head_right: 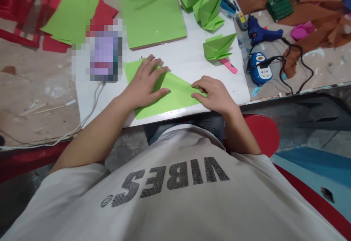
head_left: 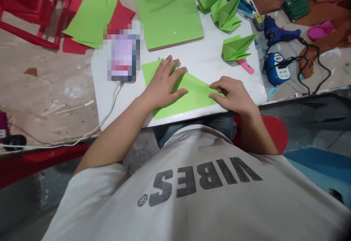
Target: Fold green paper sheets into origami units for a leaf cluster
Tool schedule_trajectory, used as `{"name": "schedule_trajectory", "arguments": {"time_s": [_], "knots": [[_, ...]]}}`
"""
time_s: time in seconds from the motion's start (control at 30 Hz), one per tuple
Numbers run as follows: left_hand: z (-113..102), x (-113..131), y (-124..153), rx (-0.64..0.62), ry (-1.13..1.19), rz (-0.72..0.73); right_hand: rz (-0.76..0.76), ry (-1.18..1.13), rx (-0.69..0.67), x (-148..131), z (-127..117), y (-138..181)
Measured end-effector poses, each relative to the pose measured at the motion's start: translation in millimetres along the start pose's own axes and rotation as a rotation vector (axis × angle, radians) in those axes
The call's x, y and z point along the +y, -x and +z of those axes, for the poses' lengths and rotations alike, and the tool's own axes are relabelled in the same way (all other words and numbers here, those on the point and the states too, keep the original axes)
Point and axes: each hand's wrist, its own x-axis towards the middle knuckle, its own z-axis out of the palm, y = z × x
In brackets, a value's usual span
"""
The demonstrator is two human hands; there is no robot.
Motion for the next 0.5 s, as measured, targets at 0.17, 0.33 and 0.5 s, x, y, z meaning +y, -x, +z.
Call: {"name": "schedule_trajectory", "arguments": {"time_s": [0.17,0.33,0.5], "knots": [[-1.1,2.8,0.2,-0.012,-0.007,0.001,-0.008,0.004,0.003,0.1,0.8,0.1],[-2.5,6.2,1.4,-0.029,-0.02,0.005,-0.007,0.008,0.002,-0.3,0.8,-0.1],[-1.3,6.2,3.0,-0.024,-0.017,0.018,0.016,0.002,-0.019,0.0,0.2,0.1]]}}
